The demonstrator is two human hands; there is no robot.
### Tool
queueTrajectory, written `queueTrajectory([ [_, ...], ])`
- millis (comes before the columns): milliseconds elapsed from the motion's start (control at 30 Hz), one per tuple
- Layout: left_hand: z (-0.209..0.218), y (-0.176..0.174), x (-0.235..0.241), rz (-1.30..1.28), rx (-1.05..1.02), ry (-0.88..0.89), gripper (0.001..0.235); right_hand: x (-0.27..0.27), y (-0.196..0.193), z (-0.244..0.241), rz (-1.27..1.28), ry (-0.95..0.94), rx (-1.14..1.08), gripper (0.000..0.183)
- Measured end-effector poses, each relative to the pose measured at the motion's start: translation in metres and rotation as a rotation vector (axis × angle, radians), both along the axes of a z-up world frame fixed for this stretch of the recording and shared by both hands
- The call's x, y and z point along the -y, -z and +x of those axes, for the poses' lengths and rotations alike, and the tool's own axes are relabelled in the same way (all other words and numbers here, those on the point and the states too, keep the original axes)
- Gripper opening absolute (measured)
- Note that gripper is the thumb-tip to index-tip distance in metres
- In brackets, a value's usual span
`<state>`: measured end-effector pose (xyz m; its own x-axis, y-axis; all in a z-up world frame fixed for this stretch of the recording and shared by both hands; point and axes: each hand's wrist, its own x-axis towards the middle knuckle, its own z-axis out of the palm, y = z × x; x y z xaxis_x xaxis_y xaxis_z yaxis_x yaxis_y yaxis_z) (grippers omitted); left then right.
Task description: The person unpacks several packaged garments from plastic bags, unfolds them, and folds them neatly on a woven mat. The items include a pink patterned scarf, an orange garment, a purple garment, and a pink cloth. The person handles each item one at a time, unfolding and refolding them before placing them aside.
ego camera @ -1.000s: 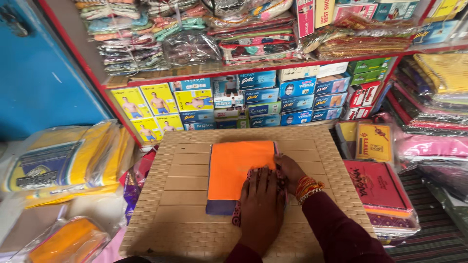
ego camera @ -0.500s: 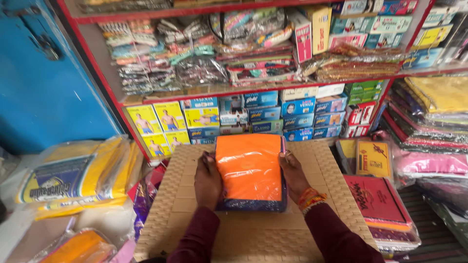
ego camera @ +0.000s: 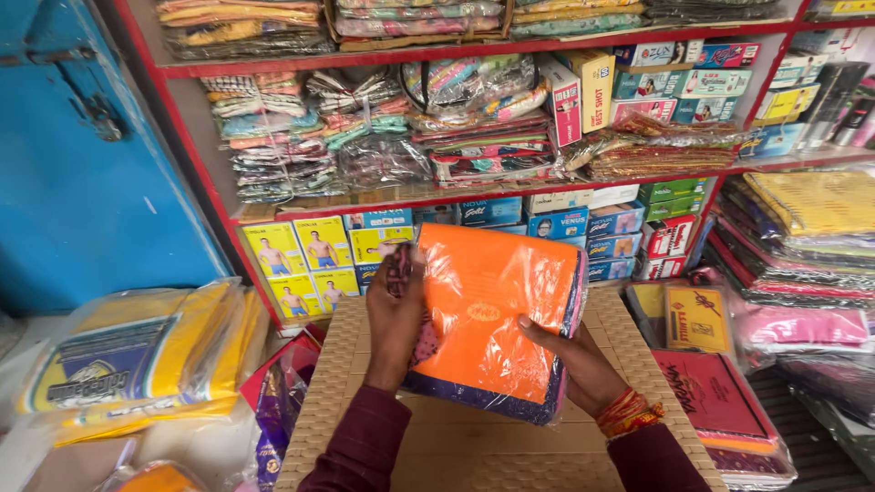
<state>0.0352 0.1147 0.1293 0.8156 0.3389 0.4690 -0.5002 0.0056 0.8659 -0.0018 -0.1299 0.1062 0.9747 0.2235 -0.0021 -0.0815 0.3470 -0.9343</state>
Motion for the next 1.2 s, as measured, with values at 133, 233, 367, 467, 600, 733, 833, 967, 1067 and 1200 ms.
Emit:
queueTrajectory([
  [133,0.008,-0.018,-0.008,-0.094,-0.021,0.007,0.053,-0.009,0.005,0.003,-0.067,0.016,0.151,0.057],
  [233,-0.001,-0.017,-0.006,-0.028,-0.178,-0.061,0.059,-0.019,0.017,0.01,-0.035,0.108,0.192,0.055],
  [367,-0.016,0.006,0.008,0.192,-0.351,-0.068,0.058,-0.012,0.022,0.03,0.009,0.255,0.198,0.053],
  [467,-0.019,0.028,0.004,0.4,-0.326,-0.071,0.057,-0.002,0.016,0.041,0.106,0.34,0.211,0.05],
  [600,-0.014,0.041,0.015,-0.356,-0.213,0.201,0.057,0.0,0.007,0.036,0.327,0.335,0.185,0.053],
  [733,-0.019,0.038,0.052,-0.737,-0.302,0.276,0.055,-0.029,0.004,0.026,0.503,0.179,0.039,0.058],
  [833,-0.021,0.034,0.07,-0.813,-0.251,0.116,0.055,-0.055,0.008,0.012,0.351,0.158,0.103,0.058],
  [967,-0.013,0.035,0.065,-0.777,-0.204,-0.006,0.06,-0.065,0.008,0.007,0.334,0.071,-0.003,0.059],
  [1067,0.002,0.034,0.057,-0.727,-0.325,0.027,0.063,-0.063,0.008,0.013,0.478,0.028,-0.06,0.058],
  [1200,0.021,0.036,0.043,-0.899,-0.272,0.176,0.059,-0.051,0.015,0.02,0.564,0.016,-0.072,0.057],
])
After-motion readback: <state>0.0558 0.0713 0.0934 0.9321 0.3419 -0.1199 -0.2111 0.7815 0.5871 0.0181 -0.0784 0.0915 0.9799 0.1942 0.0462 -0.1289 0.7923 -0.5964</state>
